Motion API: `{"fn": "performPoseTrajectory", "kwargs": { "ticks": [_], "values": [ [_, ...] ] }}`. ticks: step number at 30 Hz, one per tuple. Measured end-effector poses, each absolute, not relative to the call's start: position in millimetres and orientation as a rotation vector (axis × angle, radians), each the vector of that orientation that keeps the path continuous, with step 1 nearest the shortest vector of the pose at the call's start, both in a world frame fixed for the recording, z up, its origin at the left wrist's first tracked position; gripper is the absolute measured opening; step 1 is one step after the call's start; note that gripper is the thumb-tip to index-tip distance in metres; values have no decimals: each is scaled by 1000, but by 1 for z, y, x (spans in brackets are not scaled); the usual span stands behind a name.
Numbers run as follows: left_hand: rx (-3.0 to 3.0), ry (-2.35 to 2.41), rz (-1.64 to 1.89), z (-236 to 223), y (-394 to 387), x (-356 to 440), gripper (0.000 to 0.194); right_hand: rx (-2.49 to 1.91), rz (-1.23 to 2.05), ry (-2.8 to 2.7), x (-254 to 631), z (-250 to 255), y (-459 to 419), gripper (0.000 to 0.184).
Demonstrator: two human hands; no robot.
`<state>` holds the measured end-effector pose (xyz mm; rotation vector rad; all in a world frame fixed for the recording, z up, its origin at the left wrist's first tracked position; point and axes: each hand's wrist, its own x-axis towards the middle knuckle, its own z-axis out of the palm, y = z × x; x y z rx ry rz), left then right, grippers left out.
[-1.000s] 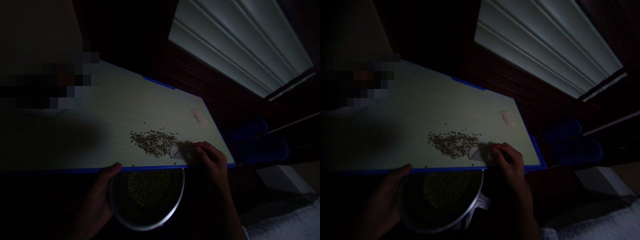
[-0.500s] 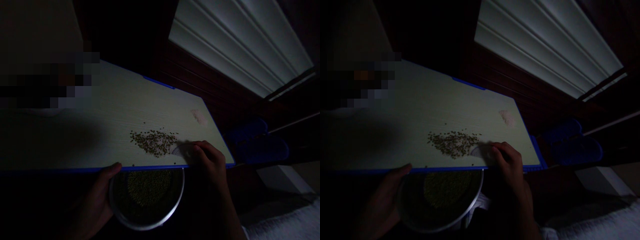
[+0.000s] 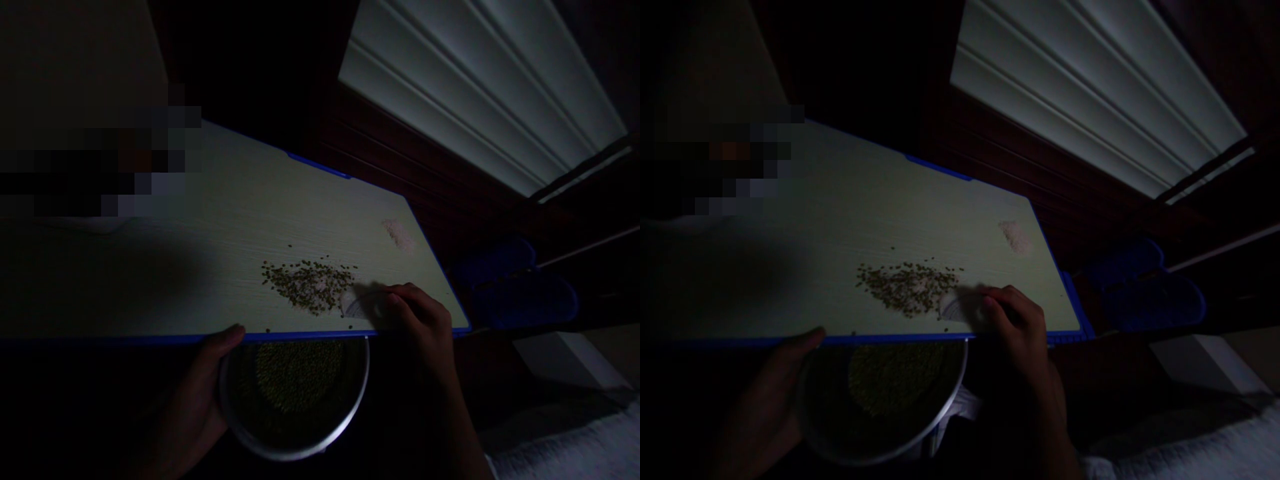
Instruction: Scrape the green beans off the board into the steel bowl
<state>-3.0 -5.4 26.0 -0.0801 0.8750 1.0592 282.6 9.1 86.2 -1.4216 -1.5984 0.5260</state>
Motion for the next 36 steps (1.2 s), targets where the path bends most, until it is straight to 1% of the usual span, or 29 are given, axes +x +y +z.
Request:
{"fn": "performPoseTrajectory", "kwargs": {
  "ticks": [3,5,9,11,14,17,22,25,26,27,29,30,31,35,36],
  "values": [
    [-177,899,1075,31,-4,-1,18,-1414,541,-1591,284,85,8,8],
    [-206,908,1102,35,-3,0,9,-1406,545,-1594,284,84,7,8],
    [-185,910,1074,37,-4,0,7,-1419,527,-1555,288,83,6,8],
    [-157,913,1045,35,-5,-1,9,-1434,516,-1554,289,83,6,8],
    [-84,887,1028,32,-7,-3,22,-1449,493,-1584,288,84,7,9],
    [-69,861,1044,31,-7,-3,27,-1471,473,-1592,285,85,9,11],
    [-101,923,1074,27,-4,-1,50,-1436,459,-1637,282,86,10,12],
    [-111,929,1089,27,-4,-1,57,-1409,463,-1702,282,86,9,12],
    [-110,924,1089,28,-5,-1,53,-1404,466,-1718,282,86,9,12],
    [-110,915,1086,30,-5,-1,46,-1399,469,-1727,282,86,9,11],
    [-116,902,1070,34,-7,-1,25,-1395,482,-1728,283,86,9,11],
    [-115,907,1064,36,-7,-1,18,-1396,487,-1723,283,86,8,11],
    [-116,912,1061,36,-7,-2,15,-1398,491,-1715,283,86,8,10],
    [-109,891,1064,30,-6,-4,23,-1415,471,-1674,280,88,8,12],
    [-115,886,1055,28,-5,-4,21,-1415,469,-1672,279,88,8,13]
  ]
}}
